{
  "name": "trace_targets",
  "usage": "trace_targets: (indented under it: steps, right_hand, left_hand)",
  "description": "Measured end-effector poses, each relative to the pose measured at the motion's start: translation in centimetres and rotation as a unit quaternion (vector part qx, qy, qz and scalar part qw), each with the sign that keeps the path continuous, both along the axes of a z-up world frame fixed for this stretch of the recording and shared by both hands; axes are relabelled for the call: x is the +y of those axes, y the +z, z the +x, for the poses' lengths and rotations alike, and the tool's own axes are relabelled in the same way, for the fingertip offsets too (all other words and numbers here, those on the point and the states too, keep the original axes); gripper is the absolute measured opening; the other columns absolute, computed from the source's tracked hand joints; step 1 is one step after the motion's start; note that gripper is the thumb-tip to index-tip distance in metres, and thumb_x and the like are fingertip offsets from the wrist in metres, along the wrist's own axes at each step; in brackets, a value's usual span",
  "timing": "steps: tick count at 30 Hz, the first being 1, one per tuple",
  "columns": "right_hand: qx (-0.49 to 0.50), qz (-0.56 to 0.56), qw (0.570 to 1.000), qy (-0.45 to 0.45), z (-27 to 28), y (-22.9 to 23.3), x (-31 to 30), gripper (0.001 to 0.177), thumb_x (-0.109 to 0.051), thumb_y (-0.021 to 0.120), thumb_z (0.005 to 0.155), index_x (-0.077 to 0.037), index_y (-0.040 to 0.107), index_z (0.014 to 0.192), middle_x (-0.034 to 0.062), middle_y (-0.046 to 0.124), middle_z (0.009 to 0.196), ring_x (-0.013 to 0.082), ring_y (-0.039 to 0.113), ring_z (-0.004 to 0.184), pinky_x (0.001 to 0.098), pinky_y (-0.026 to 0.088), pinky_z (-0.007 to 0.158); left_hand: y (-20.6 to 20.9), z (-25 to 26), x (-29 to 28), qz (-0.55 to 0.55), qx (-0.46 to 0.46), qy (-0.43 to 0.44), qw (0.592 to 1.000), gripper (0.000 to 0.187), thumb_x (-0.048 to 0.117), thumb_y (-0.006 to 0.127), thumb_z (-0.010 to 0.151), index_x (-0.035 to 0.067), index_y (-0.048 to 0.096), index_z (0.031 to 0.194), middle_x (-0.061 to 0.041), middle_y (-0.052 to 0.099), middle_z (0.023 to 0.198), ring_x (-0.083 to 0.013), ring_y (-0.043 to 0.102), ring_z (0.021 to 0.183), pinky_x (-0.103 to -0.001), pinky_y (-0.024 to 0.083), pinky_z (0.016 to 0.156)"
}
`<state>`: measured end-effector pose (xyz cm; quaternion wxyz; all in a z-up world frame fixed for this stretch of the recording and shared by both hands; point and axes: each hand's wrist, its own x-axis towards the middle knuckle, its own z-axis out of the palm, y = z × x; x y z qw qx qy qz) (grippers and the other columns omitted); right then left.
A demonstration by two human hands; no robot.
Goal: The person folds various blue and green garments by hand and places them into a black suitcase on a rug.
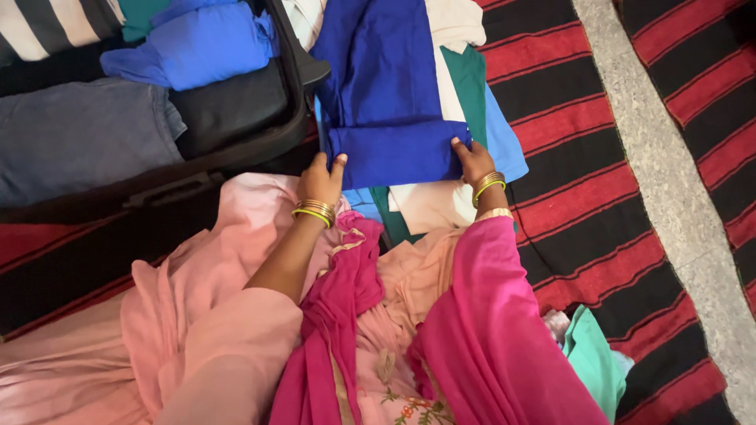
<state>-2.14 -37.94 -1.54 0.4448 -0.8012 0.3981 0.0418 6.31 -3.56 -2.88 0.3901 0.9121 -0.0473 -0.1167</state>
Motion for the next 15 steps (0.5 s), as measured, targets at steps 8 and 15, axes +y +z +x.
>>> trace_targets:
  steps: [8,15]
  right_hand:
    - [0.004,0.010,1.000,0.012,0.1,-2.3,-0.6,0.068,-0.060,0.066,0.091,0.004,0.066,0.112,0.0144,0.068,0.088,0.0246,0.066,0.072,0.0376,0.053,0.065]
    - [0.007,-0.159,0.987,0.007,0.1,-3.0,-0.3,0.081,-0.062,0.073,0.092,0.007,0.056,0.131,0.0294,0.063,0.121,0.0412,0.061,0.113,0.0463,0.047,0.098]
  left_hand:
    - [-1.1,0.2,0.4,0.002,0.027,0.002,1.000,0.056,0.059,0.055,0.098,0.005,0.062,0.105,-0.028,0.071,0.093,-0.0502,0.067,0.090,-0.059,0.052,0.075]
    - [2.7,-0.8,-0.1,0.066,-0.034,0.031,0.997,0.055,0.051,0.058,0.092,0.007,0.059,0.126,-0.025,0.070,0.115,-0.0435,0.065,0.109,-0.055,0.050,0.091]
